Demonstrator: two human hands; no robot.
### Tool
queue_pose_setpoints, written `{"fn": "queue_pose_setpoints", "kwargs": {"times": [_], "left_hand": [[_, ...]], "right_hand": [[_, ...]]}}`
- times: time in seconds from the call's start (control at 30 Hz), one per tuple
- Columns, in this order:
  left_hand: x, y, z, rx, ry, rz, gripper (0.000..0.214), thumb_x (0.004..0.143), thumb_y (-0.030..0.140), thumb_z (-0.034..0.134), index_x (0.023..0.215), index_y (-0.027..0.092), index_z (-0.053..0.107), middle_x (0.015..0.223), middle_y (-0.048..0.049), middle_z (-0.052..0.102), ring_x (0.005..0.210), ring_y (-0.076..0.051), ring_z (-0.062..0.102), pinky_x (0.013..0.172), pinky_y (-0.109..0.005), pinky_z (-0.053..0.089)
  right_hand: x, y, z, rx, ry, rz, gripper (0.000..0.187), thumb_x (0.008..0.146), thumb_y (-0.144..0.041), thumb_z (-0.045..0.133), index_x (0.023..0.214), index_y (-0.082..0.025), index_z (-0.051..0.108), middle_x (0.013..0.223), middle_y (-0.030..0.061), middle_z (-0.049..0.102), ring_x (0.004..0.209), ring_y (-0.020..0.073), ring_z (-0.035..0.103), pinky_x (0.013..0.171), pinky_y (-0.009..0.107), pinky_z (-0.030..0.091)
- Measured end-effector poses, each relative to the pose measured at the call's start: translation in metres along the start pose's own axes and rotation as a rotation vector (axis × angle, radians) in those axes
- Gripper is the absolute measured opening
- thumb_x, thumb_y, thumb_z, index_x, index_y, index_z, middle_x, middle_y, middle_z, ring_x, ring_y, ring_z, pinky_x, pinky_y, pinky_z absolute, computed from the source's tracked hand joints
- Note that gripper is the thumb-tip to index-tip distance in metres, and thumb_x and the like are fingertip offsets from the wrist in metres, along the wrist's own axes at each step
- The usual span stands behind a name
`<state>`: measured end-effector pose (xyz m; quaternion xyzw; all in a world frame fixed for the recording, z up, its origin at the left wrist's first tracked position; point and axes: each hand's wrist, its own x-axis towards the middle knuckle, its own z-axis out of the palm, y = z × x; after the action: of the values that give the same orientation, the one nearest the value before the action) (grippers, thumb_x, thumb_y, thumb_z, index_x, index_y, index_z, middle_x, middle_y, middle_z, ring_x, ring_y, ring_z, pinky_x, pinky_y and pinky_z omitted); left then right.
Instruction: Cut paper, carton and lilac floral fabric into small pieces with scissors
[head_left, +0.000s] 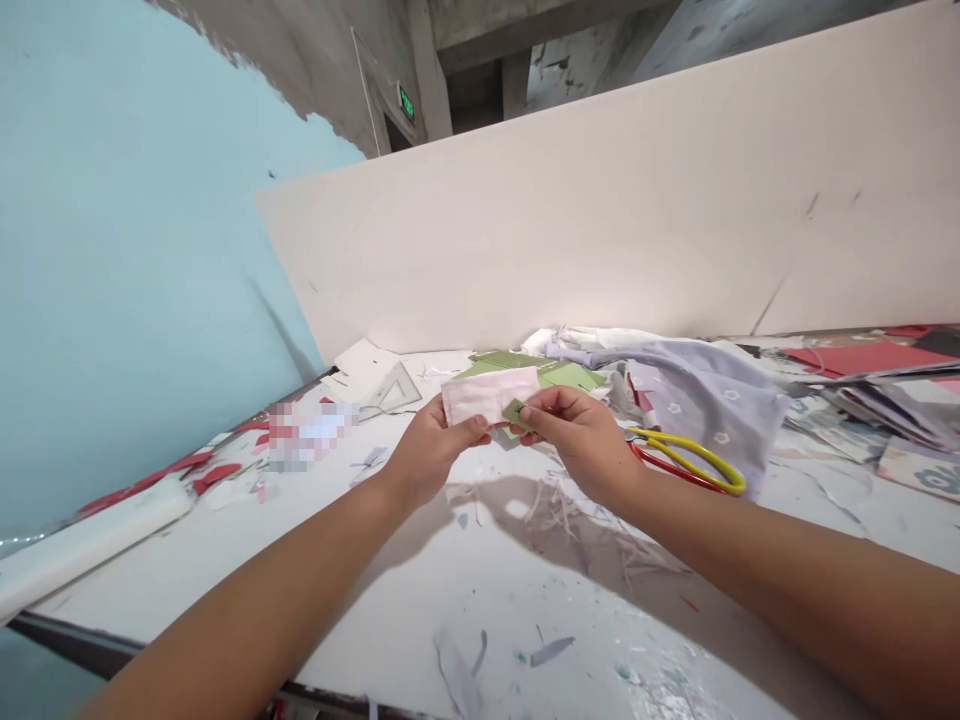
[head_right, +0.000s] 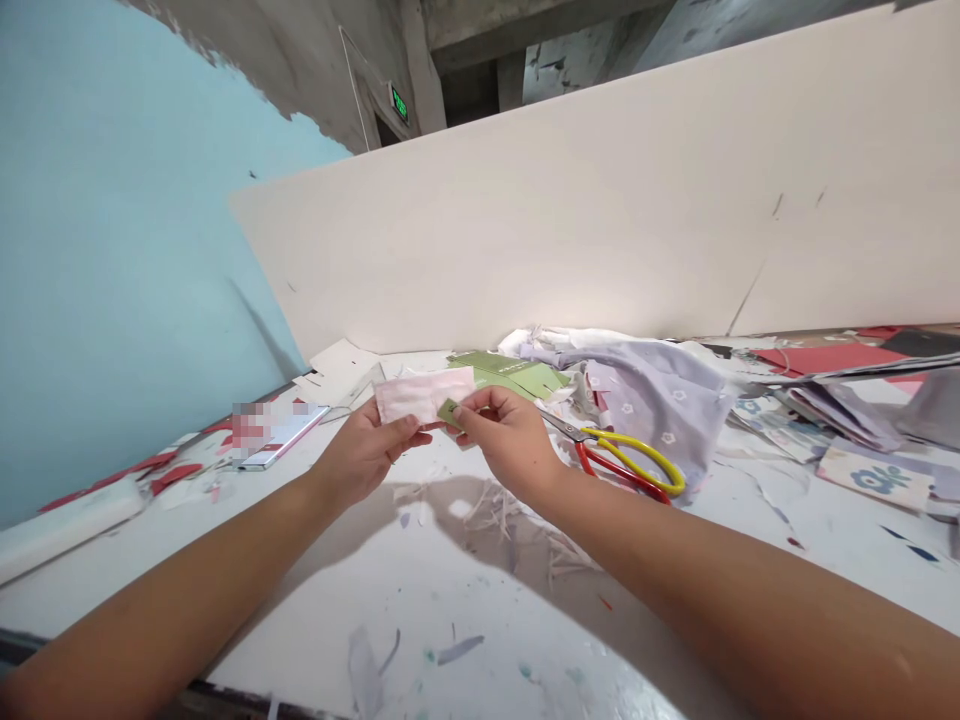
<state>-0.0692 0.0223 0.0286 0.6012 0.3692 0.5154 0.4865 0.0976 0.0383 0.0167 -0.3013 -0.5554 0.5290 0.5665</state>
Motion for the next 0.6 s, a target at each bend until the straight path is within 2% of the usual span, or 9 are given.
{"fn": "queue_pose_setpoints", "kwargs": {"times": [0.07,0.2,0.37,0.43,0.6], "left_hand": [[0.001,-0.001,0.0,-0.001,0.0,-0.006,0.032,0.076,0.032,0.059,0.103,0.017,0.055,0.102,-0.0078,0.064,0.096,-0.019,0.059,0.079,-0.03,0.045],[0.004,-0.002,-0.004,-0.013,0.148,-0.033,0.028,0.076,0.03,0.059,0.1,0.017,0.057,0.098,-0.007,0.066,0.089,-0.019,0.063,0.075,-0.03,0.047],[0.006,-0.003,-0.005,-0.02,0.267,-0.045,0.026,0.075,0.027,0.059,0.099,0.017,0.056,0.098,-0.0072,0.067,0.087,-0.019,0.064,0.071,-0.028,0.049],[0.005,-0.001,-0.003,-0.019,0.272,-0.046,0.027,0.075,0.026,0.059,0.099,0.017,0.055,0.099,-0.008,0.067,0.088,-0.02,0.065,0.07,-0.027,0.049],[0.001,0.003,0.003,0.03,0.248,-0.042,0.03,0.074,0.028,0.06,0.101,0.015,0.054,0.1,-0.0096,0.066,0.085,-0.02,0.066,0.069,-0.028,0.048]], "right_hand": [[0.0,0.001,0.0,-0.016,-0.019,0.002,0.022,0.063,-0.032,0.071,0.066,-0.017,0.055,0.063,-0.001,0.061,0.061,0.0117,0.057,0.062,0.029,0.048],[0.002,-0.001,-0.001,-0.128,-0.087,-0.039,0.019,0.067,-0.032,0.066,0.066,-0.017,0.054,0.071,-0.0002,0.057,0.067,0.0131,0.055,0.065,0.03,0.047],[0.003,-0.011,-0.004,-0.368,0.028,-0.183,0.015,0.067,-0.032,0.063,0.064,-0.018,0.058,0.103,0.0032,0.05,0.09,0.0174,0.051,0.069,0.028,0.043],[0.004,-0.014,-0.006,-0.381,0.063,-0.178,0.016,0.067,-0.034,0.064,0.065,-0.019,0.057,0.101,0.0021,0.05,0.085,0.0159,0.051,0.066,0.027,0.041],[0.006,-0.021,-0.009,-0.309,0.054,-0.202,0.016,0.073,-0.036,0.061,0.073,-0.021,0.054,0.085,-0.0012,0.055,0.072,0.0121,0.051,0.063,0.026,0.039]]}}
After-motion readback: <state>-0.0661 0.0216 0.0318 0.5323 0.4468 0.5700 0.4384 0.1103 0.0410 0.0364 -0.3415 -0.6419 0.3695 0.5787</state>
